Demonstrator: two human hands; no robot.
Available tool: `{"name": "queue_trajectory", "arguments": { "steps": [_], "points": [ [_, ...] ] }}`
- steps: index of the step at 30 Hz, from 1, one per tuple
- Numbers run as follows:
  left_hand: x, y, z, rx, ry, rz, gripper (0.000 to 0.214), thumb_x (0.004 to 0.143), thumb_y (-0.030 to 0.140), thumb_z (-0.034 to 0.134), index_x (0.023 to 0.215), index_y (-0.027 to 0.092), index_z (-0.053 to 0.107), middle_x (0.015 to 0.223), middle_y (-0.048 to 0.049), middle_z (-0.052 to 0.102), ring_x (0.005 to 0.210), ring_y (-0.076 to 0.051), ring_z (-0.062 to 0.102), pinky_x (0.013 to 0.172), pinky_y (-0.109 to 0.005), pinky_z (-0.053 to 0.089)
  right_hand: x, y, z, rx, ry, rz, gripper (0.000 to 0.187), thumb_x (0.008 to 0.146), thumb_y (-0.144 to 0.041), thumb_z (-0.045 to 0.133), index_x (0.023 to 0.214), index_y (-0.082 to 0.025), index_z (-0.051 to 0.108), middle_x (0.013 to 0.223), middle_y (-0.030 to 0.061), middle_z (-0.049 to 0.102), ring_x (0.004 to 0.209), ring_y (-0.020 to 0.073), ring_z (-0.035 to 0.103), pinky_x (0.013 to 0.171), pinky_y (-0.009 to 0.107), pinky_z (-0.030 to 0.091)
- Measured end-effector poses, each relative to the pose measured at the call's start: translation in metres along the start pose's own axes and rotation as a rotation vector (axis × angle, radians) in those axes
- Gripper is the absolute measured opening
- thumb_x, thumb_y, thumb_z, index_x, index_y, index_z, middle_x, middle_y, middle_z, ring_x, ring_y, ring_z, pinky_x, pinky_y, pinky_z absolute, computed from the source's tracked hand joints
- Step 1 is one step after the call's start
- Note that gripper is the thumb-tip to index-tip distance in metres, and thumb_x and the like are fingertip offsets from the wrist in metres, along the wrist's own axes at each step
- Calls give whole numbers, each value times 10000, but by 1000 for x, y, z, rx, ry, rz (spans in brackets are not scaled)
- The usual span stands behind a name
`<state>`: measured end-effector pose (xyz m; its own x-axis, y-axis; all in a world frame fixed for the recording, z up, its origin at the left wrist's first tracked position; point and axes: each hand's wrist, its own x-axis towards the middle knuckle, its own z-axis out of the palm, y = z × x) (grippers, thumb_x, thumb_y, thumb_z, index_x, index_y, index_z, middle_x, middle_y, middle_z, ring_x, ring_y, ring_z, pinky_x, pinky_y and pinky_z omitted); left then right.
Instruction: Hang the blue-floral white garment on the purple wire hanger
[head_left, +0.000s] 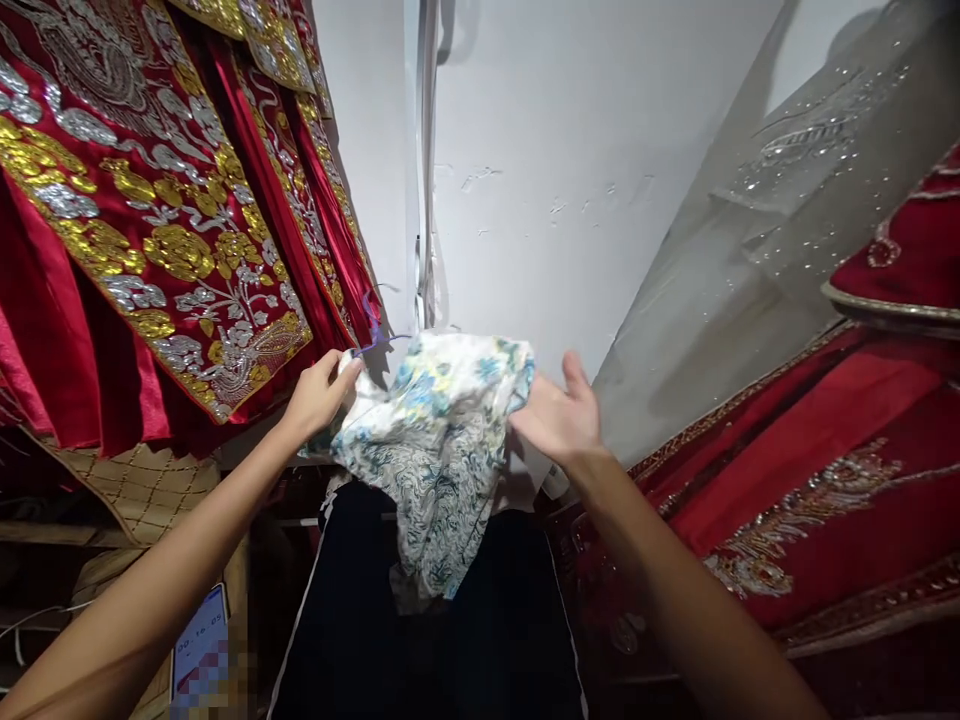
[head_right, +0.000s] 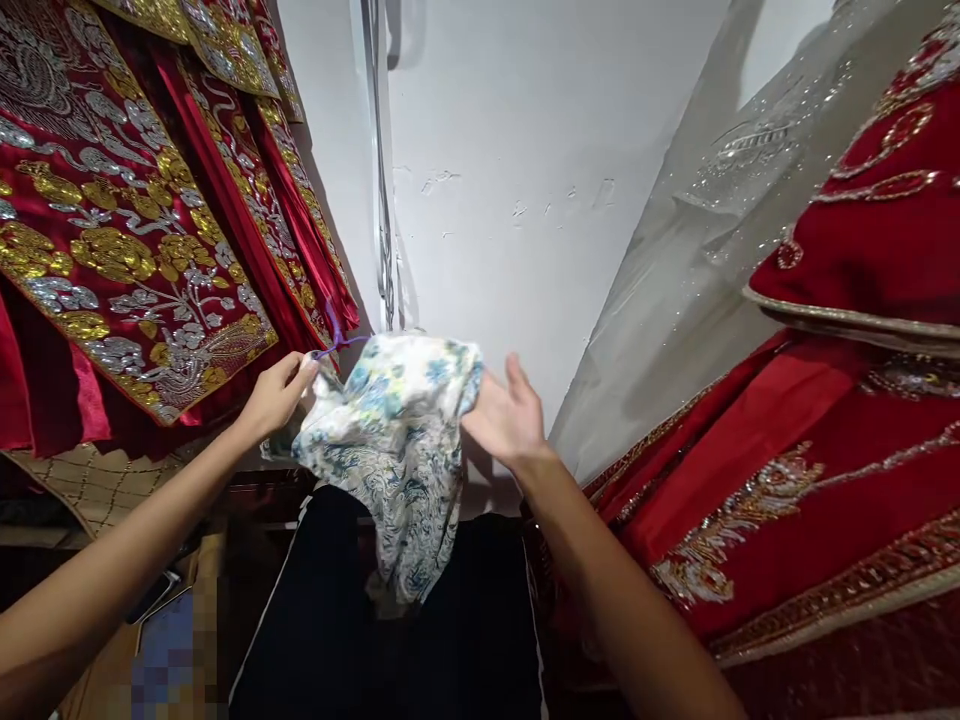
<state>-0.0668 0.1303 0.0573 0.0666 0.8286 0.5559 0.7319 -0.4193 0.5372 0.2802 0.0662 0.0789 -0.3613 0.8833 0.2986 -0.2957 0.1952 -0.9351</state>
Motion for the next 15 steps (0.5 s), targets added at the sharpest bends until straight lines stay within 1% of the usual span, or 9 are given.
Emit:
{"name": "queue_trajectory", "arguments": {
  "steps": [3,4,5,7,9,10,11,13,15],
  "points": [
    [1,7,8,-116,71,-13,377,901,550,525,850,188,613,741,-11,629,681,-167,552,640,-266,393,-10,-13,25,-245,-353,169,782,830,-783,462,1306,-183,620,1300,136,640,1298,317,537,1055,491,448],
    [-1,9,10,-176,91,-15,405,913,563,501,813,186,610,707,-12,611,656,-162,541,625,-267,393,-14,-14,29,-364,-431,216,715,834,-727,535,1293,-188,638,1311,133,636,1290,323,542,1055,483,453],
    [-4,13,12,-246,107,-18,450,930,582,458,780,184,605,677,-15,592,633,-158,532,609,-269,395,-18,-12,30,-490,-450,241,646,840,-660,591,1298,-207,641,1338,124,622,1294,327,538,1058,484,452],
    [-12,25,14,-407,169,-37,553,947,643,363,745,185,598,656,-27,576,614,-159,535,592,-277,413,-23,-1,28,-735,-324,204,598,857,-530,642,1391,-272,566,1446,94,540,1343,327,487,1088,502,424],
    [-20,49,15,-599,247,-80,652,937,715,252,732,192,581,673,-42,585,628,-167,562,607,-294,451,-22,15,27,-950,-146,62,751,849,-438,664,1528,-321,365,1576,73,377,1433,321,368,1149,525,350],
    [-24,65,14,-690,250,-107,699,928,743,180,734,196,570,695,-51,599,651,-175,584,628,-309,475,-20,25,29,-1047,-92,-33,856,835,-400,677,1573,-317,251,1623,74,279,1473,320,290,1182,535,294],
    [-27,81,12,-764,215,-140,743,917,759,103,738,200,559,728,-62,618,682,-186,608,656,-330,499,-17,34,32,-1142,-74,-134,940,818,-366,687,1595,-298,164,1651,82,193,1502,326,213,1209,547,229],
    [-33,114,7,-802,20,-198,808,904,760,5,797,199,576,859,-93,674,804,-222,659,734,-392,536,-11,52,43,-1295,-98,-335,1020,779,-299,691,1606,-242,98,1659,115,125,1517,355,120,1227,580,121],
    [-37,137,2,-788,-167,-227,809,928,728,12,916,187,613,1031,-119,700,961,-267,676,819,-454,546,-8,65,54,-1354,-102,-479,1031,728,-217,667,1602,-202,120,1608,152,231,1485,375,195,1214,586,144]
  ]
}}
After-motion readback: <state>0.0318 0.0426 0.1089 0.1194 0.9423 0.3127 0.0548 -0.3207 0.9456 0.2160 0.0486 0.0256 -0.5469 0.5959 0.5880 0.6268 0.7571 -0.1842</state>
